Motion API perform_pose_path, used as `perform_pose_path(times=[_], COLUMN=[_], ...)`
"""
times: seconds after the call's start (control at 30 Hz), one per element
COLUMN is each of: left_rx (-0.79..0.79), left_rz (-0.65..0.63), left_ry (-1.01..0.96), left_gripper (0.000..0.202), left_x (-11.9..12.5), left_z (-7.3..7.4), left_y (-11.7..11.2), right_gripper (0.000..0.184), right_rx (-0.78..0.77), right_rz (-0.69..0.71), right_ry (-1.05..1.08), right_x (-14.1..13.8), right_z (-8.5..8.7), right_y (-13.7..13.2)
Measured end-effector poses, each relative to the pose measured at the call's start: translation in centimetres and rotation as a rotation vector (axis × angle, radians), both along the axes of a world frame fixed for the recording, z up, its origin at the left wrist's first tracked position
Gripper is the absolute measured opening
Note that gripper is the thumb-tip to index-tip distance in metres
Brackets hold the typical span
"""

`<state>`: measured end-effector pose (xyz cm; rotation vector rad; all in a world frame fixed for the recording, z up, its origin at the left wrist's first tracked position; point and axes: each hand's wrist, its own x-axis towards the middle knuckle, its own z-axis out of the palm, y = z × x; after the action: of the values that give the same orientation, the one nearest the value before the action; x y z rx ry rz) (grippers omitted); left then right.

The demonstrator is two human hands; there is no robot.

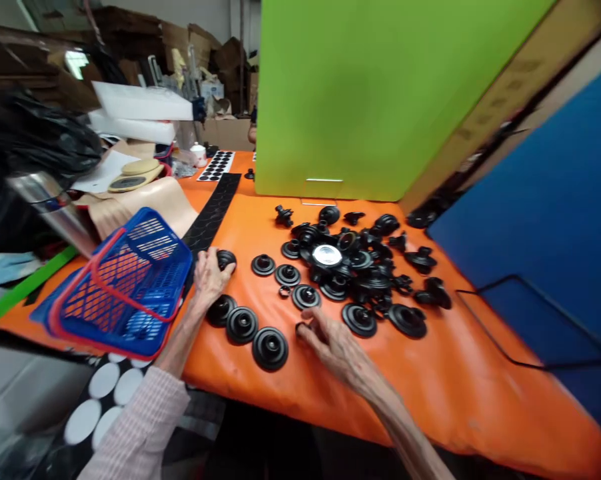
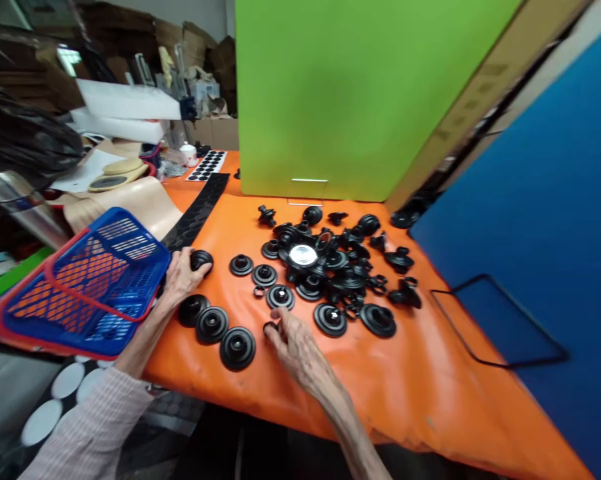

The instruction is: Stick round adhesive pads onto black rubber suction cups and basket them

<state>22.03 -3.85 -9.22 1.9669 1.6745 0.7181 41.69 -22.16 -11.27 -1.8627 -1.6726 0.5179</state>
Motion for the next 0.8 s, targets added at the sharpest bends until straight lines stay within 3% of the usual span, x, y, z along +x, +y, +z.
perform_pose_path(times=[0.07,0.17,0.23,0.33,0.4,0.53,0.63,0.8], left_rx=[-0.039,-0.140,-0.295,-0.490,-0.443,-0.276,-0.223,-0.192], left_rz=[-0.050,-0.196,-0.342,-0.535,-0.562,-0.530,-0.549,-0.507], left_ry=[-0.073,-0.218,-0.420,-0.596,-0.462,-0.125,-0.048,0.005], left_gripper=[0.049,0.052,0.060,0.069,0.066,0.064,0.066,0.068], left_x=[0.3,1.0,1.7,2.5,3.0,3.6,4.0,2.3], left_z=[0.1,0.9,1.9,2.9,2.8,1.5,1.0,2.3], left_y=[0.0,-0.8,-1.5,-2.1,-2.0,-1.5,-1.5,-2.9], right_gripper=[0.015,0.019,0.023,0.030,0.028,0.027,0.033,0.029], right_rx=[-0.014,0.102,0.200,0.273,0.288,0.332,0.333,0.270], right_rz=[-0.070,-0.243,-0.277,-0.192,-0.235,-0.471,-0.621,-0.699], right_ry=[-0.004,-0.116,-0.109,-0.021,-0.051,-0.140,-0.156,-0.151], right_x=[0.5,0.3,-0.2,-0.2,0.9,5.7,9.3,11.9], right_z=[-0.4,0.0,0.9,2.3,2.6,2.1,1.7,2.0], right_y=[-2.2,-3.4,-2.8,-0.6,1.1,5.1,8.5,11.9])
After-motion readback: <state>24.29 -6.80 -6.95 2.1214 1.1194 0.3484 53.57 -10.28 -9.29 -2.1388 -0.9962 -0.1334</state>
